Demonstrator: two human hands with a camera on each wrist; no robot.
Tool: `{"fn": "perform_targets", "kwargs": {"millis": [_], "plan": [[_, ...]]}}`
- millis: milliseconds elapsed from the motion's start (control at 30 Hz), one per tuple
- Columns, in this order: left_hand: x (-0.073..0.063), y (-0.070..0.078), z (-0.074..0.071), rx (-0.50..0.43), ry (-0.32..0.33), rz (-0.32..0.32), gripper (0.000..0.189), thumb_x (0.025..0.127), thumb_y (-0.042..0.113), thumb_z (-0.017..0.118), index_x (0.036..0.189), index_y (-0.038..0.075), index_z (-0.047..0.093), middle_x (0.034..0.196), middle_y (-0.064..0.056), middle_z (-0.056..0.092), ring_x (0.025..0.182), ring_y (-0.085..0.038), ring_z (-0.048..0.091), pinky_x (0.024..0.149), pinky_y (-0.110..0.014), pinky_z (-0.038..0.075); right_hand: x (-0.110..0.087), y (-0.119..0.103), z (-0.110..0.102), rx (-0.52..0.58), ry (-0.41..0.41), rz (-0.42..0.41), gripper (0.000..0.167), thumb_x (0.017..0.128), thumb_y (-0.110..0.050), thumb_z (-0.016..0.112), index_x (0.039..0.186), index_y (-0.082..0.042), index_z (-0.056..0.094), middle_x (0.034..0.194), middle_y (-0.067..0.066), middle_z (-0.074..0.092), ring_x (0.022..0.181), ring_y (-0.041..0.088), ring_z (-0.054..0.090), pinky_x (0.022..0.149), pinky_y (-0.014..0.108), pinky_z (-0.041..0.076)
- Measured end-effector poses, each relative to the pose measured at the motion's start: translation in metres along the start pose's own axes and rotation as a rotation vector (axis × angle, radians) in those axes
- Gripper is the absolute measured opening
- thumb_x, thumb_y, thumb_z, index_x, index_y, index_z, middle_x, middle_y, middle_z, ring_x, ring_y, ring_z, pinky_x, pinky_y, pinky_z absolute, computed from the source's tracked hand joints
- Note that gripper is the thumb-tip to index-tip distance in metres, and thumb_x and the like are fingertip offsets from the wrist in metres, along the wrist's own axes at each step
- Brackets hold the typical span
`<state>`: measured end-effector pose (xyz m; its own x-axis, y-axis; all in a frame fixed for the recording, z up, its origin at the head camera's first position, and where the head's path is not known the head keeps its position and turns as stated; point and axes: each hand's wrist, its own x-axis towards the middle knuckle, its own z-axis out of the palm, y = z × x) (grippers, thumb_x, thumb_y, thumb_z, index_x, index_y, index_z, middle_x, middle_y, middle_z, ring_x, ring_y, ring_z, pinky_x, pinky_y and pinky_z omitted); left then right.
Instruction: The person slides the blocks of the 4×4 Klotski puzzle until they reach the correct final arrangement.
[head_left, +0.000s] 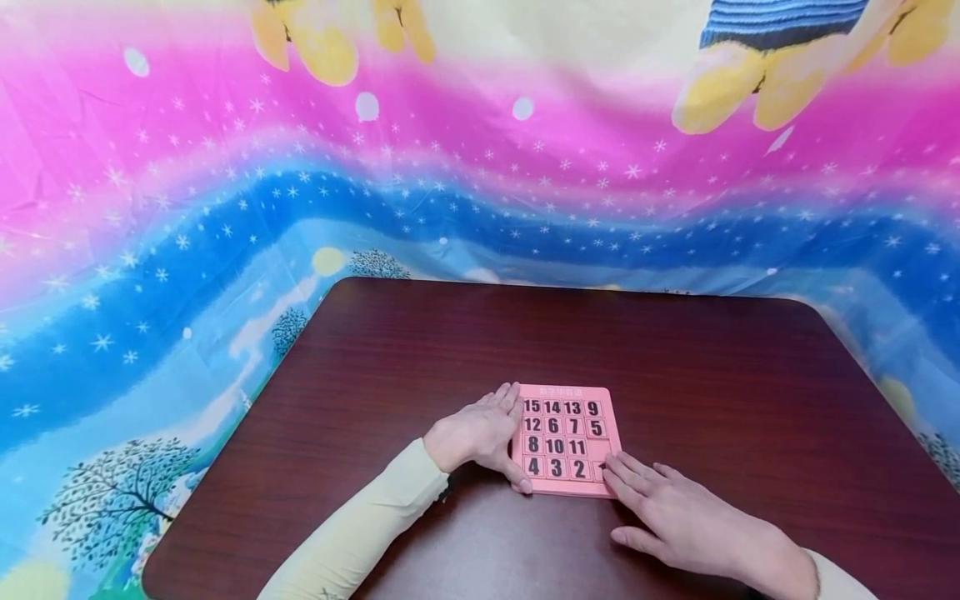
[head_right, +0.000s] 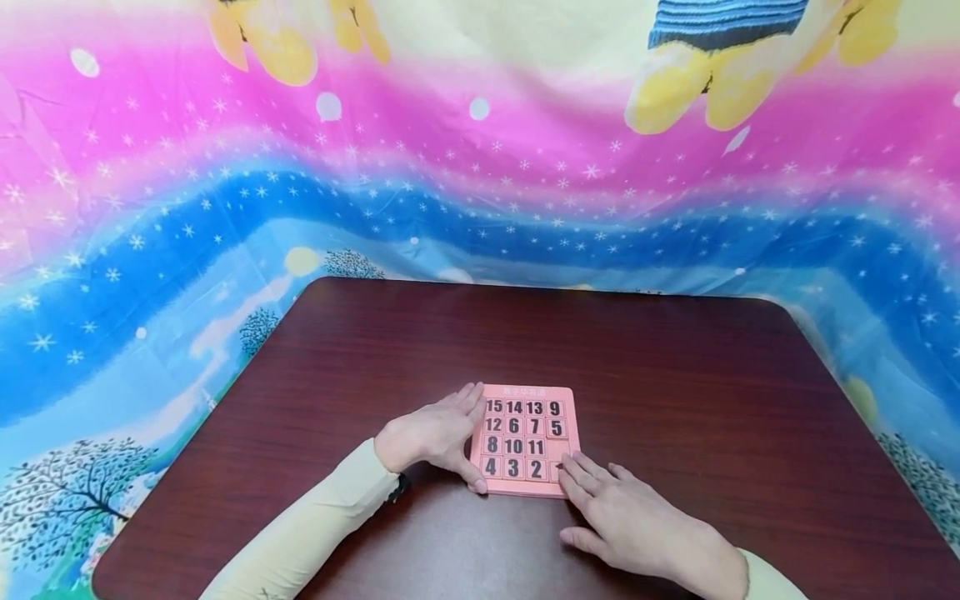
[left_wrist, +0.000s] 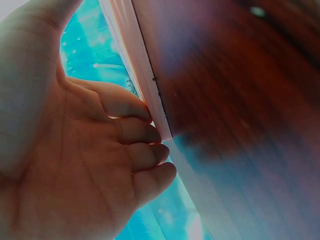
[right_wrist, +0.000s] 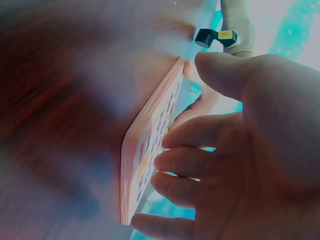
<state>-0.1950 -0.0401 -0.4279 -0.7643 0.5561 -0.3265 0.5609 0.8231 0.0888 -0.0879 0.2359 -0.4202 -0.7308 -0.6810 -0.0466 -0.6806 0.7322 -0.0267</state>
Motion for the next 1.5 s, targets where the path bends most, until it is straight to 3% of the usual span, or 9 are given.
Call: {"fn": "perform_targets", "kwargs": {"millis": [400, 1233, 1500], "plan": [[0.0, 0.0, 0.0, -0.006, -0.003, -0.006, 0.133, 0.062, 0.077, 0.075, 0.157, 0.003, 0.018, 0.166, -0.015, 0.006, 0.154, -0.026, 0.008, 0.126, -0.035, 0.016, -0.004, -0.004, 0.008, -0.054, 0.045, -0.012, 0.068, 0.094, -0.058, 0.053, 0.137, -0.006, 0.057, 0.145, 0.014, 0.054, 0.132, 0.031, 0.053, 0.097, 0.056, 0.049], [0.002, -0.002, 0.002, 0.01, 0.008, 0.014, 0.133, 0.062, 0.078, 0.073, 0.156, 0.002, 0.017, 0.166, -0.017, 0.007, 0.154, -0.027, 0.008, 0.126, -0.036, 0.016, 0.021, 0.011, 0.004, -0.03, 0.01, 0.014, 0.062, 0.092, -0.046, 0.062, 0.135, -0.002, 0.058, 0.144, 0.019, 0.053, 0.133, 0.034, 0.052, 0.098, 0.06, 0.048], [0.002, -0.002, 0.002, -0.001, 0.007, 0.009, 0.134, 0.062, 0.078, 0.074, 0.156, 0.002, 0.017, 0.166, -0.016, 0.007, 0.154, -0.026, 0.008, 0.126, -0.035, 0.016, 0.017, 0.001, 0.002, -0.036, 0.012, -0.007, 0.066, 0.092, -0.048, 0.062, 0.138, -0.002, 0.055, 0.146, 0.018, 0.051, 0.134, 0.035, 0.05, 0.099, 0.06, 0.047]]}}
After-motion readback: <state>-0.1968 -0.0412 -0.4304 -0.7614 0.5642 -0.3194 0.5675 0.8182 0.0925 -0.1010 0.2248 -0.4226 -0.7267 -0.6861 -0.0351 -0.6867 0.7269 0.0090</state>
